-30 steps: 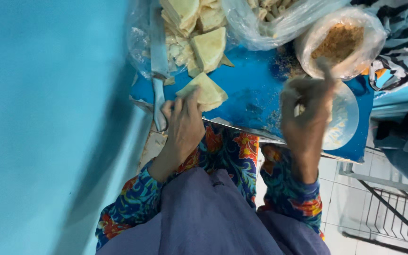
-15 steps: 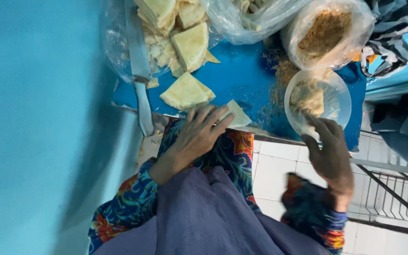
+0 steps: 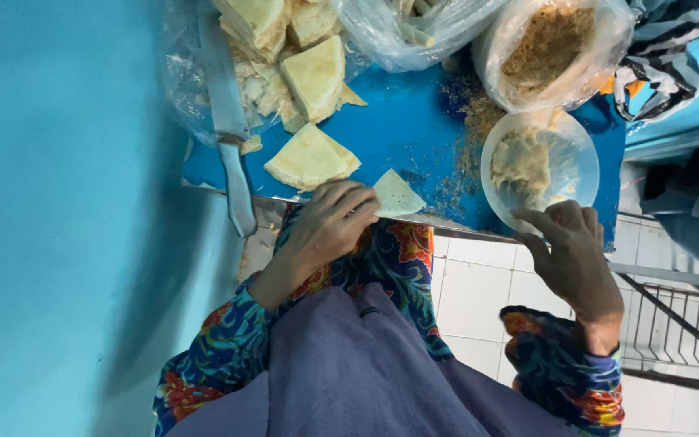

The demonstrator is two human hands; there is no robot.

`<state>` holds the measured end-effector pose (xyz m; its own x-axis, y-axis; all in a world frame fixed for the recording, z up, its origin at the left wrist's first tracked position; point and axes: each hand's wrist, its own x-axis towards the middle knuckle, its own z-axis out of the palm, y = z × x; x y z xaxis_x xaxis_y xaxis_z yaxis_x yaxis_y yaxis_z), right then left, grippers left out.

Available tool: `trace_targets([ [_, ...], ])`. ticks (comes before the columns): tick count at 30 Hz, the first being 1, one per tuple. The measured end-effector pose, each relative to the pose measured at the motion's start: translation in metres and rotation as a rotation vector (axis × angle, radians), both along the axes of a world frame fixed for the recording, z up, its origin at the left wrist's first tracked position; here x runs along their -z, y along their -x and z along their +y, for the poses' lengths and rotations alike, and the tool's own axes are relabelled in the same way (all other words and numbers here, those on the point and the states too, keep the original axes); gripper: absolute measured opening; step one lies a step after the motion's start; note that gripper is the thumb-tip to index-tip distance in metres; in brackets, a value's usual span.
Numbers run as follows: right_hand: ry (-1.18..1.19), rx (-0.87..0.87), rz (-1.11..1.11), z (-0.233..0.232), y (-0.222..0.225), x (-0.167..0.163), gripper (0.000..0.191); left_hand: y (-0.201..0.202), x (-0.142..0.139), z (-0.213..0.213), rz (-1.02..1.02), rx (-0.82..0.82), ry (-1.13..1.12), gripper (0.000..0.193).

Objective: The person sits at a small blue table and folds triangular dough pieces into filled pastries. They first cut a dough piece with a knife, then place filling and paste onto the dough and fold the edges over to enclose it, setting finished pastries aside and repeating with more pieces.

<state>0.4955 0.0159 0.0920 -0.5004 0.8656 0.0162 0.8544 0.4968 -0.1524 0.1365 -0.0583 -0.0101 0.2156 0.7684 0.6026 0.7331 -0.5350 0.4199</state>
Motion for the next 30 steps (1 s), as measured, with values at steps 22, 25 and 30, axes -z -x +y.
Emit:
trace_targets([
  [22,-0.345,-0.429,-0.098,0.000,0.159,0.032,0.063,0.012,0.010,-0.007,-0.033,0.021,-0.062,0.017],
  [25,-0.475,-0.445,-0.285,0.009,0.157,0.043,0.047,0.012,0.010,-0.007,-0.047,0.037,-0.062,0.016],
  [30,-0.300,-0.375,0.091,0.038,0.125,0.022,0.034,0.013,0.011,-0.007,-0.054,0.035,-0.082,0.016],
])
